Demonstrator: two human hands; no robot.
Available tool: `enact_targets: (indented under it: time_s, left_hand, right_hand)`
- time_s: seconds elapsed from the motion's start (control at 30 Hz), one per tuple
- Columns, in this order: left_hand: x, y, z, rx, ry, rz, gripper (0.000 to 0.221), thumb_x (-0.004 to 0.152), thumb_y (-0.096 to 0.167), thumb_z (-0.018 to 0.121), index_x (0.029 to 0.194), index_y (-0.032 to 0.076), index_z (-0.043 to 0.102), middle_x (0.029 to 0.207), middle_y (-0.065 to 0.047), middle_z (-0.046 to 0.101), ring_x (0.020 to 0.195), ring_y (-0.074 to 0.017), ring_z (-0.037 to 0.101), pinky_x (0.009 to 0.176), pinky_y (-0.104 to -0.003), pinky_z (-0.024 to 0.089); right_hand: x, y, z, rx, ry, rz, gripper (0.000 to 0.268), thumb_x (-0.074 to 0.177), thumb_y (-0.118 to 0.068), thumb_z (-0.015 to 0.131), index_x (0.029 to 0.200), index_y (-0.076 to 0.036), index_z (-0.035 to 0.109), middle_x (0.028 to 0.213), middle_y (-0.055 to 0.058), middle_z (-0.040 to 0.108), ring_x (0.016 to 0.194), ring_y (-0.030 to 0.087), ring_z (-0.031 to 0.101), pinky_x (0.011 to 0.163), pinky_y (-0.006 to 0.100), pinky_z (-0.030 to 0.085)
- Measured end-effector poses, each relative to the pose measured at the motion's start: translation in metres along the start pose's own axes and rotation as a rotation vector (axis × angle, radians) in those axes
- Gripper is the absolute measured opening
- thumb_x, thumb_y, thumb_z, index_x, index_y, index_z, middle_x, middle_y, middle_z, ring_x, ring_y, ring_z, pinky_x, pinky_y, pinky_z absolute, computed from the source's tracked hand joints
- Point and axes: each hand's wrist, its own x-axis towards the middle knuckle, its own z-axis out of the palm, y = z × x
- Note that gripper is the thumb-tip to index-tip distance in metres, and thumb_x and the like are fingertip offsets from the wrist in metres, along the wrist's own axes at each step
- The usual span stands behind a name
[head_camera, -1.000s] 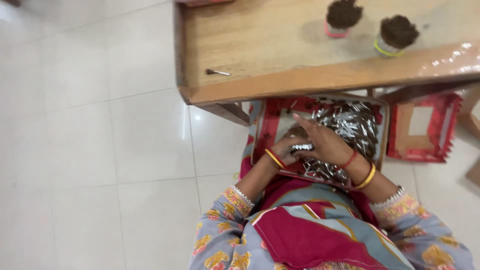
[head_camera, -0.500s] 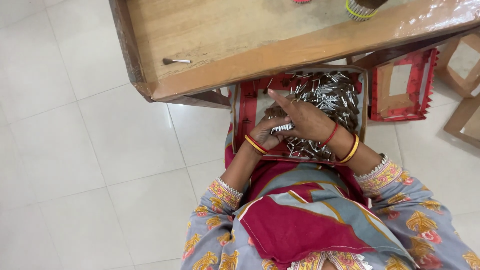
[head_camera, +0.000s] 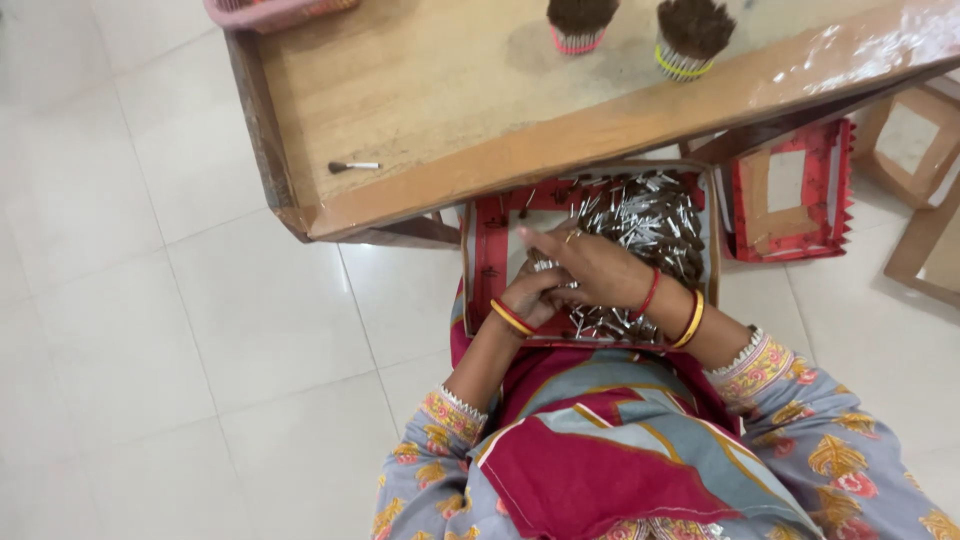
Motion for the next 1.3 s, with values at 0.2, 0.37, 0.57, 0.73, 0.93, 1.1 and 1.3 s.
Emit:
enact_targets:
  time_s: [0.2,0.37,0.57,0.73,0.93,1.1,1.3]
  left_hand:
    - [-0.003,-0.009,-0.003,-0.005,0.021,-0.014,0.070,0.087,-0.003,0.066,0.153,0.009,0.043,0.133,-0.011,0.061,0.117,-0.0249,0.067,0.091,-0.037,0.062]
    - [0.001,0.002,0.008,-0.001,-0.014,-0.023,0.059,0.089,-0.002,0.066,0.144,0.010,0.049,0.125,-0.010,0.064,0.109,-0.0260,0.068,0.082,-0.039,0.062]
    - [0.002,-0.010,-0.002,-0.035,0.055,-0.028,0.047,0.087,0.002,0.067,0.132,0.008,0.056,0.116,-0.009,0.069,0.104,-0.0243,0.070,0.084,-0.038,0.063]
    - [0.019,-0.032,-0.053,-0.120,0.086,-0.073,0.035,0.092,0.004,0.071,0.126,0.004,0.062,0.113,-0.009,0.070,0.101,-0.0216,0.069,0.081,-0.034,0.060]
    - [0.004,-0.003,-0.007,-0.174,0.021,-0.109,0.032,0.093,0.005,0.070,0.125,0.004,0.064,0.111,-0.010,0.070,0.097,-0.0233,0.070,0.075,-0.034,0.057]
    - [-0.003,-0.006,0.002,-0.057,0.062,-0.028,0.040,0.088,0.002,0.067,0.128,0.006,0.060,0.109,-0.010,0.070,0.096,-0.0247,0.071,0.082,-0.042,0.061]
    - [-0.001,-0.013,-0.011,-0.037,0.029,-0.036,0.040,0.092,0.002,0.068,0.131,0.008,0.059,0.113,-0.010,0.068,0.098,-0.0254,0.070,0.079,-0.041,0.058]
  right_hand:
    - [0.000,-0.018,-0.012,-0.014,-0.009,0.043,0.114,0.068,-0.018,0.090,0.159,-0.015,0.021,0.120,0.019,0.067,0.105,0.045,0.064,0.088,0.051,0.053]
    - [0.000,-0.025,-0.013,-0.045,0.022,0.083,0.115,0.067,-0.014,0.089,0.160,-0.015,0.022,0.117,0.019,0.066,0.105,0.043,0.064,0.089,0.050,0.054]
    - [0.000,-0.026,-0.014,0.022,0.005,0.062,0.116,0.068,-0.013,0.088,0.160,-0.015,0.018,0.129,0.018,0.063,0.114,0.040,0.062,0.098,0.047,0.051]
    - [0.003,-0.027,-0.021,0.053,-0.034,0.032,0.119,0.069,-0.014,0.090,0.159,-0.014,0.012,0.148,0.023,0.047,0.129,0.042,0.053,0.105,0.047,0.045]
    - [0.007,-0.028,-0.026,0.031,-0.103,0.071,0.120,0.069,-0.018,0.090,0.159,-0.016,0.012,0.153,0.019,0.045,0.134,0.039,0.051,0.110,0.045,0.044]
    - [0.010,-0.036,-0.021,0.054,0.013,0.018,0.126,0.059,-0.014,0.094,0.156,-0.011,0.014,0.155,0.024,0.039,0.137,0.046,0.046,0.110,0.049,0.042]
    - [-0.003,-0.017,0.004,0.032,0.103,0.070,0.109,0.067,-0.014,0.084,0.159,-0.016,0.025,0.149,0.020,0.051,0.131,0.041,0.056,0.106,0.044,0.048]
